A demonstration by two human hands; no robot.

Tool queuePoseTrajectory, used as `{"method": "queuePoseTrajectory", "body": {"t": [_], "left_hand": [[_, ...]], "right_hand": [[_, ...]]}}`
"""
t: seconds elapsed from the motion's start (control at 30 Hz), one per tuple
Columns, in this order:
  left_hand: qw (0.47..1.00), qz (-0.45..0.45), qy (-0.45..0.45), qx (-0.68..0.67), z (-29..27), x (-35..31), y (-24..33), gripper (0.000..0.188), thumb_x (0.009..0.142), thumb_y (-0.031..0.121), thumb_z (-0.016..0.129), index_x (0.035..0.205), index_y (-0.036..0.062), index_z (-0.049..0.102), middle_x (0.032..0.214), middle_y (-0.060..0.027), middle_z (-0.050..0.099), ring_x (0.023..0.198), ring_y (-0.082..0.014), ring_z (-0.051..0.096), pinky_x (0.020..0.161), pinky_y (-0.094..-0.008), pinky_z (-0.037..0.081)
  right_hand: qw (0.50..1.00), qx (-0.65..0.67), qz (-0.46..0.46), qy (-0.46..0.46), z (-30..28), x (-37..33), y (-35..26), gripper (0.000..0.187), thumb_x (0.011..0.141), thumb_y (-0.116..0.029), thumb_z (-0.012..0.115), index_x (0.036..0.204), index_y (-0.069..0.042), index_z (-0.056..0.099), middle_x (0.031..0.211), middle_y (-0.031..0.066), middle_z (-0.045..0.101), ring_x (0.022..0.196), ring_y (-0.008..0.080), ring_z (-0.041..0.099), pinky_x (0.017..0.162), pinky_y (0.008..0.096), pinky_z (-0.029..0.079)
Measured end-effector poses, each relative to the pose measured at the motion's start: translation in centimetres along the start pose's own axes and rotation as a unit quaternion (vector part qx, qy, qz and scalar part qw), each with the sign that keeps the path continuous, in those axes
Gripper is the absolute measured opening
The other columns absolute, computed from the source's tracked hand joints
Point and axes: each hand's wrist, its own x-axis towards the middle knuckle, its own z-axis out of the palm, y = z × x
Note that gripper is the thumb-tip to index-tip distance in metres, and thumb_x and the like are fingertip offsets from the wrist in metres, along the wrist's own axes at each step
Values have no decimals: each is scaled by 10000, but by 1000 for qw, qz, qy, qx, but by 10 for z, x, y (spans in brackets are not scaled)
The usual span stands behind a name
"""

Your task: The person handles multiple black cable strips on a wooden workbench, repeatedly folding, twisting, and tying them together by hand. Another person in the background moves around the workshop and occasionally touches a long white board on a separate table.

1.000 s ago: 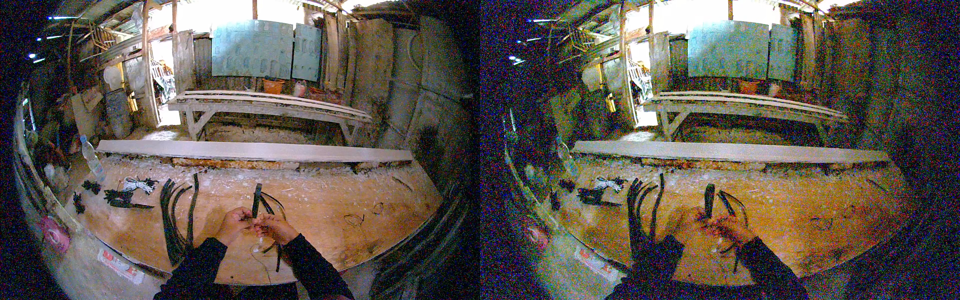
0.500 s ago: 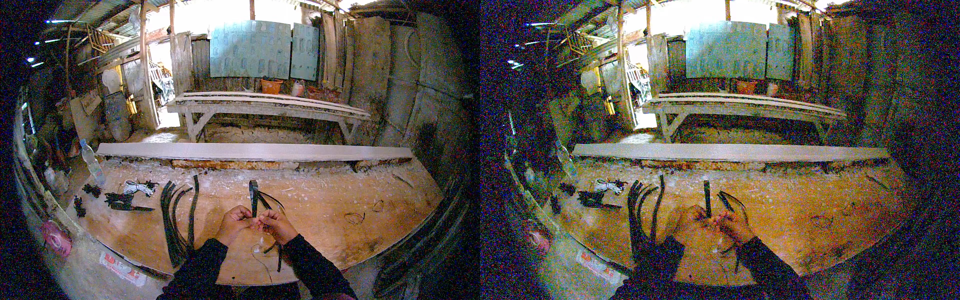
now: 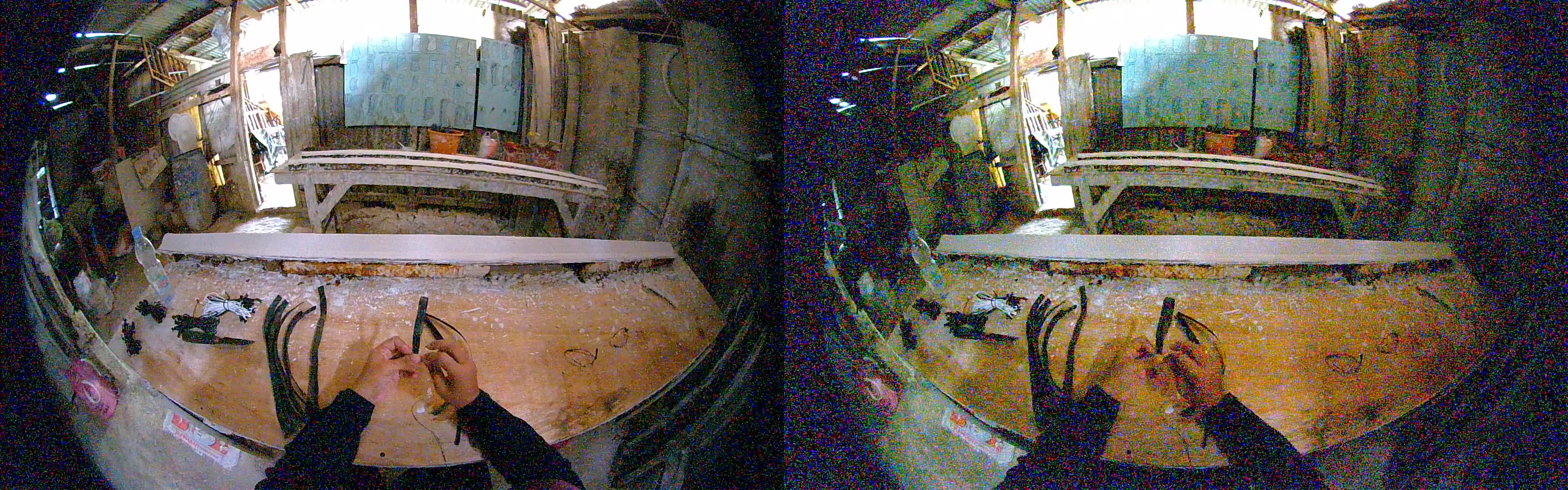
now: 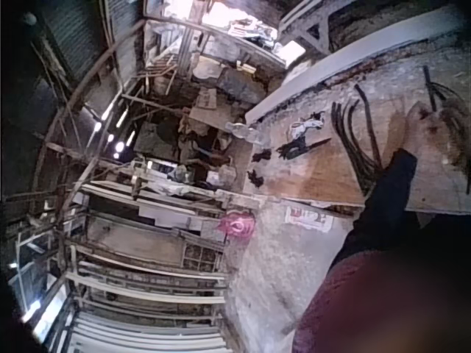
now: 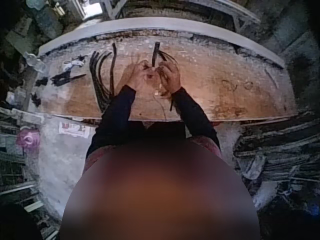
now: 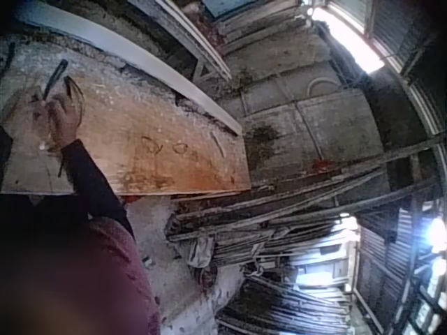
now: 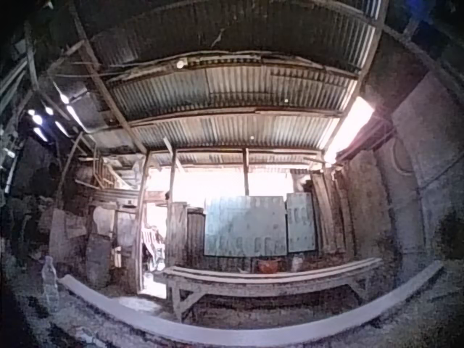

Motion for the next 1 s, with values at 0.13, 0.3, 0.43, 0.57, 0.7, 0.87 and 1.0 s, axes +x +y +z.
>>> {"method": "queuePoseTrajectory", "body": {"t": [0.13,0.3,0.43,0.57,0.7,0.87,1.0], "left_hand": [[999,-27,2,-44,-3,0,-3,122,712,61,607,752,76,493,724,-19,546,647,-108,537,544,-242,459],[999,-35,-9,-15,-3,-1,-3,126,710,71,614,802,55,529,756,-19,560,662,-107,542,558,-237,463],[999,-46,-5,17,-2,-2,2,156,709,85,619,836,44,540,772,-21,565,668,-108,545,576,-231,464],[996,-38,11,84,-1,-4,8,165,712,86,615,851,37,541,781,-27,567,667,-113,547,584,-223,464],[997,-24,23,68,5,-3,9,147,713,79,610,837,34,544,776,-26,568,668,-110,547,578,-221,464],[946,35,91,309,8,-6,7,125,711,58,601,819,28,545,746,-22,566,680,-97,544,557,-219,456],[917,186,80,344,8,0,-2,103,718,58,592,805,41,540,734,-22,564,689,-93,541,539,-215,445]], "right_hand": [[999,-39,-30,-11,0,0,-1,169,614,14,583,771,-37,546,945,117,547,776,253,545,674,312,434],[995,49,-10,-92,-3,-2,7,192,647,1,574,830,-31,524,1001,137,530,878,273,531,752,334,421],[980,151,46,-122,-2,-2,10,162,703,-9,545,857,-32,500,1014,144,524,913,294,519,791,355,402],[986,112,43,-116,-1,-1,9,122,721,-3,531,833,-31,493,987,134,540,909,283,522,775,346,406],[992,12,18,-126,-5,0,4,119,715,-9,540,817,-37,487,940,125,559,874,273,537,733,329,422],[989,63,81,-105,-3,2,-2,147,718,-28,551,859,-35,511,884,124,572,777,261,569,653,308,453],[979,86,153,-105,-1,-1,-2,173,732,-40,552,902,-24,533,827,121,581,739,228,584,626,294,464]]}}
